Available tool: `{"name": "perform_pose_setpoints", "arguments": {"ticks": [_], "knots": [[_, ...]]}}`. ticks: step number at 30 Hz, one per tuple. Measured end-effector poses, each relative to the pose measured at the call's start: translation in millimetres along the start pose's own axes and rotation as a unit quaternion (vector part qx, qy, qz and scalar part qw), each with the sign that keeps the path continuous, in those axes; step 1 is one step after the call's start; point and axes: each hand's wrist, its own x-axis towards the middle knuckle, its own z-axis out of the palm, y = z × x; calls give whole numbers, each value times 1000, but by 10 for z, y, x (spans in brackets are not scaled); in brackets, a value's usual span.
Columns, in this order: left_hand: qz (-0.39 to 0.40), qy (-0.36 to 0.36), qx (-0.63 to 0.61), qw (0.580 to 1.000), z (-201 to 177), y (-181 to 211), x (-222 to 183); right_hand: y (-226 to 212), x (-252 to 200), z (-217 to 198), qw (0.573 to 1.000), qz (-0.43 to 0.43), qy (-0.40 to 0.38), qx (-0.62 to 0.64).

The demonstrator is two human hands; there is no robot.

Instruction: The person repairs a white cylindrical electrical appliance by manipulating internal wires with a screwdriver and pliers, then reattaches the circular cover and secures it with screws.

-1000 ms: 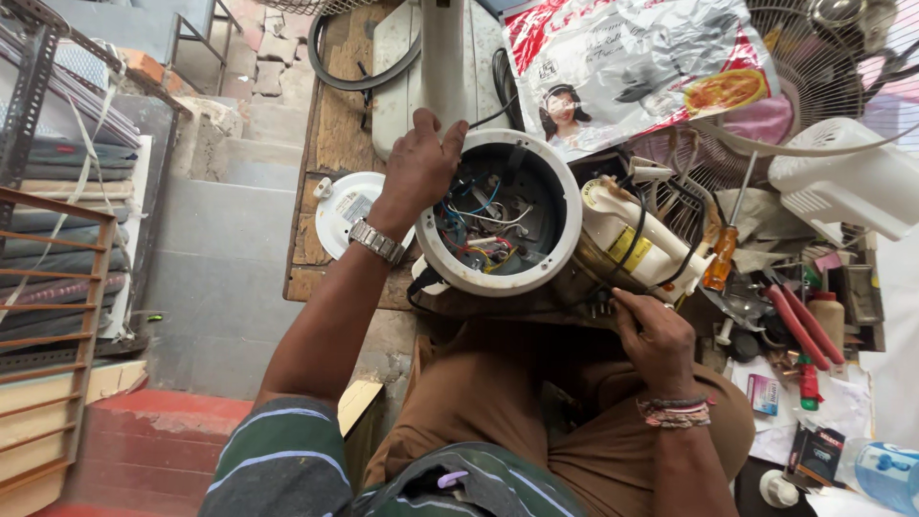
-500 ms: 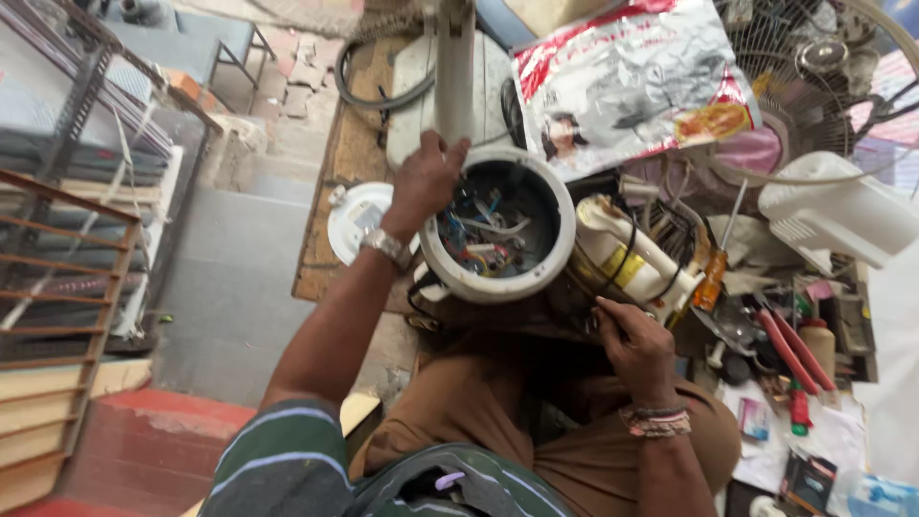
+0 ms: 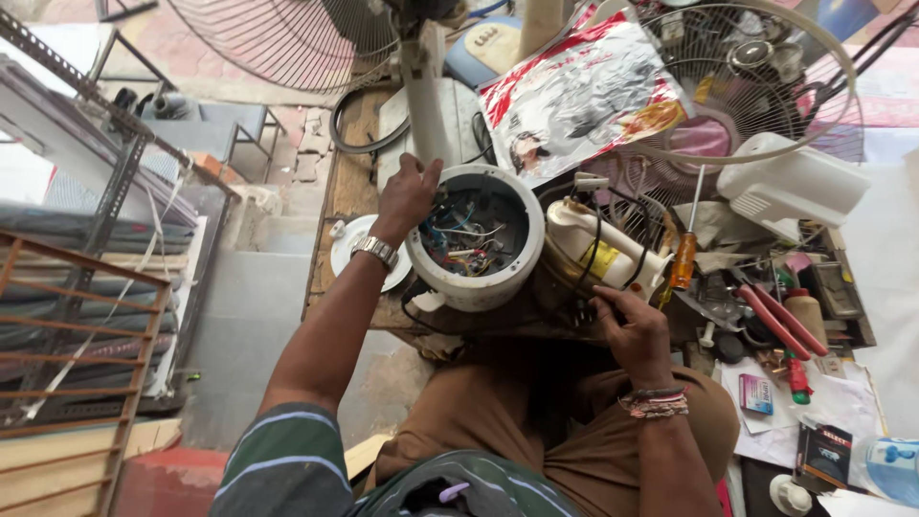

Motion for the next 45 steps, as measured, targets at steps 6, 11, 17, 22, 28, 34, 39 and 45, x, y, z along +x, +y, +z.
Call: {"name": "perform_pose_setpoints", "arguments": {"ticks": [6,11,17,22,28,34,39,45], "knots": [[9,17,16,1000,-45,66,-21,29,37,86,1000,8,-6,-17],[24,33,14,999,-29,85,-41,77,43,113,999,26,-1,-25],[235,138,8,962,16,47,-249,456,0,21,977,95,167,-90],[240,60,64,967,-128,152,-311,971,-47,-369,925,154,346,15],[212,-11,76,974,-256,363,-419,1260,110,-856,929,202,226,-213],[249,32,137,958,-191,362,-534,1293,324,-448,940,220,131,-226],[238,32,110,964,-133,268,-482,1429,511,-229,962,182,145,-144],[215,0,115,970,-134,261,-450,956,-38,-420,945,152,242,156]]}}
